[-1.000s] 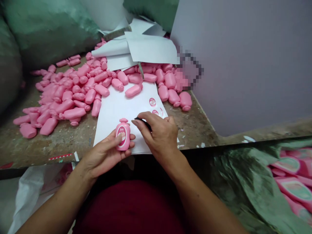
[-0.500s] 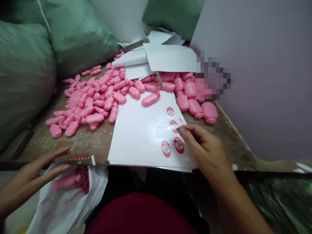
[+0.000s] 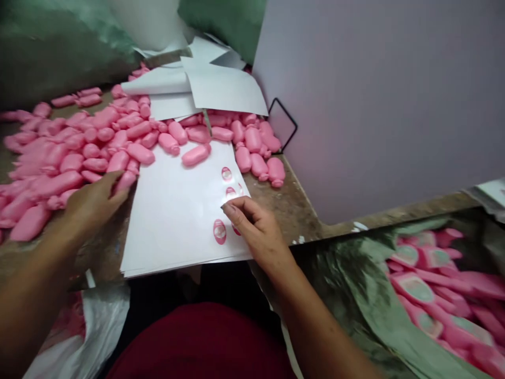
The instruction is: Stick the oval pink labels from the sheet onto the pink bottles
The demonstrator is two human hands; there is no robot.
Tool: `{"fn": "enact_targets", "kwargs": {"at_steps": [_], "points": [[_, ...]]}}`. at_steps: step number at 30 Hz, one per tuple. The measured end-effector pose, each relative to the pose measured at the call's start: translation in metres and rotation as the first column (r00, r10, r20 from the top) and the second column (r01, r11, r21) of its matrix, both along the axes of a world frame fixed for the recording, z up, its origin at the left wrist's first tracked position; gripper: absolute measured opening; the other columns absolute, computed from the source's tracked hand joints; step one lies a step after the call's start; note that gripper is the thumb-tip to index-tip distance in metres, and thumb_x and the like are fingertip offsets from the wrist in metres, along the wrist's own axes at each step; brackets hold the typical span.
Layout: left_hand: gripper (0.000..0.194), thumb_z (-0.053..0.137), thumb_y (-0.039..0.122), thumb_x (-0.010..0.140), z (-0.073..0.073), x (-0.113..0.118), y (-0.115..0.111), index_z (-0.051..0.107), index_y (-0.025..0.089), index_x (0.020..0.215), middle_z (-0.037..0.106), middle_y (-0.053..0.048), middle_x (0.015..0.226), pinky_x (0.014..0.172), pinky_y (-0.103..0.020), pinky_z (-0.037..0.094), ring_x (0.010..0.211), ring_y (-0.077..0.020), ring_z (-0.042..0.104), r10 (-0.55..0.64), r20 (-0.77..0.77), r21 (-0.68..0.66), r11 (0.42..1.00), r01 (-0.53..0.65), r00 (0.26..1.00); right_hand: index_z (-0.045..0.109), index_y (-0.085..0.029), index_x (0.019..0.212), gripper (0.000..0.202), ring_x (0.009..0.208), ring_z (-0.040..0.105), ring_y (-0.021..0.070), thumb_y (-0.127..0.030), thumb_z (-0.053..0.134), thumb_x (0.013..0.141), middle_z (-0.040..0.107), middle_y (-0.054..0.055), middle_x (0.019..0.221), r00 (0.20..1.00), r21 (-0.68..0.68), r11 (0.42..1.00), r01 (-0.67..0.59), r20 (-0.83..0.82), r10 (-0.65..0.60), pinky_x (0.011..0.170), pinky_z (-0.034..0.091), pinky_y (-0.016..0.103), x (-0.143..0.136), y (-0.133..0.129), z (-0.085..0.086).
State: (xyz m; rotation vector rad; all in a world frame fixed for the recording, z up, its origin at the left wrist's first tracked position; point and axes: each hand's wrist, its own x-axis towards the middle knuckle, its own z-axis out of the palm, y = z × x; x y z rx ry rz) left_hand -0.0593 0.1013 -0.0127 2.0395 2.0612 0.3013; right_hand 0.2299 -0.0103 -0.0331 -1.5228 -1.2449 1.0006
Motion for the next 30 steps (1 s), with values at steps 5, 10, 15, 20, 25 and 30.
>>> {"fn": "enact_targets", "kwargs": {"at_steps": [5, 10, 15, 20, 25, 30], "points": [[0.06, 0.05, 0.052, 0.093, 0.014, -0.001, -0.033, 0.045, 0.022, 0.144, 0.061, -0.012, 0.13, 0.093, -0.044, 0.043, 0.109, -0.0352, 0.06, -0.002, 0.163, 0.012, 1.0, 0.0, 0.987, 0.066, -0.022, 0.084, 0.028, 0.061, 0.048, 0.0138, -0.05, 0.065, 0.086, 0.056, -0.002, 0.069, 0.994, -0.04, 0.994, 0.101, 0.036, -0.1, 0.055, 0.037, 0.026, 0.022, -0.006, -0.007], [0.038, 0.075, 0.052, 0.074, 0.018, 0.021, -0.06, 0.072, 0.026, 0.101, 0.07, -0.004, 0.092, 0.063, -0.029, 0.041, 0.076, -0.0218, 0.058, -0.185, 0.467, -0.044, 0.972, 0.231, 0.865, 0.066, -0.022, 0.084, 0.025, 0.063, 0.05, 0.0138, -0.046, 0.062, 0.089, 0.057, -0.002, 0.071, 0.998, -0.061, 0.997, 0.054, -0.019, -0.055, 0.056, 0.037, 0.026, 0.014, -0.006, -0.011], [0.034, 0.09, 0.035, 0.057, 0.011, 0.047, -0.063, 0.072, 0.021, 0.082, 0.069, -0.001, 0.081, 0.065, -0.023, 0.047, 0.077, -0.0157, 0.061, 0.137, 0.883, -0.218, 0.967, 0.132, 0.449, 0.064, -0.021, 0.081, 0.025, 0.069, 0.059, 0.0161, -0.042, 0.057, 0.091, 0.064, 0.0, 0.071, 0.998, -0.041, 0.997, -0.065, 0.014, 0.065, 0.064, 0.043, 0.028, 0.0, -0.009, -0.007], [0.029, 0.086, 0.023, 0.057, 0.001, 0.069, -0.066, 0.067, 0.016, 0.077, 0.07, -0.003, 0.081, 0.07, -0.029, 0.058, 0.079, -0.0184, 0.067, 0.463, 0.877, -0.452, 0.886, 0.103, -0.133, 0.07, -0.021, 0.091, 0.023, 0.066, 0.061, 0.018, -0.037, 0.054, 0.093, 0.071, 0.002, 0.073, 0.903, -0.095, 0.986, -0.14, 0.397, 0.167, 0.065, 0.04, 0.031, -0.001, -0.011, -0.008], [0.016, 0.076, 0.013, 0.071, 0.003, 0.085, -0.063, 0.062, 0.015, 0.078, 0.071, -0.007, 0.086, 0.066, -0.026, 0.06, 0.08, -0.0176, 0.069, 0.483, 0.82, -0.475, 0.874, 0.106, -0.307, 0.07, -0.02, 0.094, 0.017, 0.071, 0.066, 0.0217, -0.028, 0.055, 0.093, 0.078, 0.006, 0.084, 0.693, -0.051, 0.977, -0.208, 0.697, 0.184, 0.071, 0.035, 0.034, -0.007, -0.008, -0.012], [0.03, 0.079, 0.025, 0.077, 0.004, 0.094, -0.07, 0.057, 0.016, 0.095, 0.067, -0.005, 0.08, 0.045, -0.012, 0.037, 0.06, -0.0079, 0.055, 0.484, 0.86, -0.465, 0.874, 0.139, -0.163, 0.067, -0.02, 0.09, 0.017, 0.067, 0.066, 0.0211, -0.027, 0.053, 0.095, 0.079, 0.005, 0.083, 0.596, -0.01, 0.973, -0.229, 0.79, 0.148, 0.07, 0.029, 0.036, -0.012, -0.007, -0.015]]}}
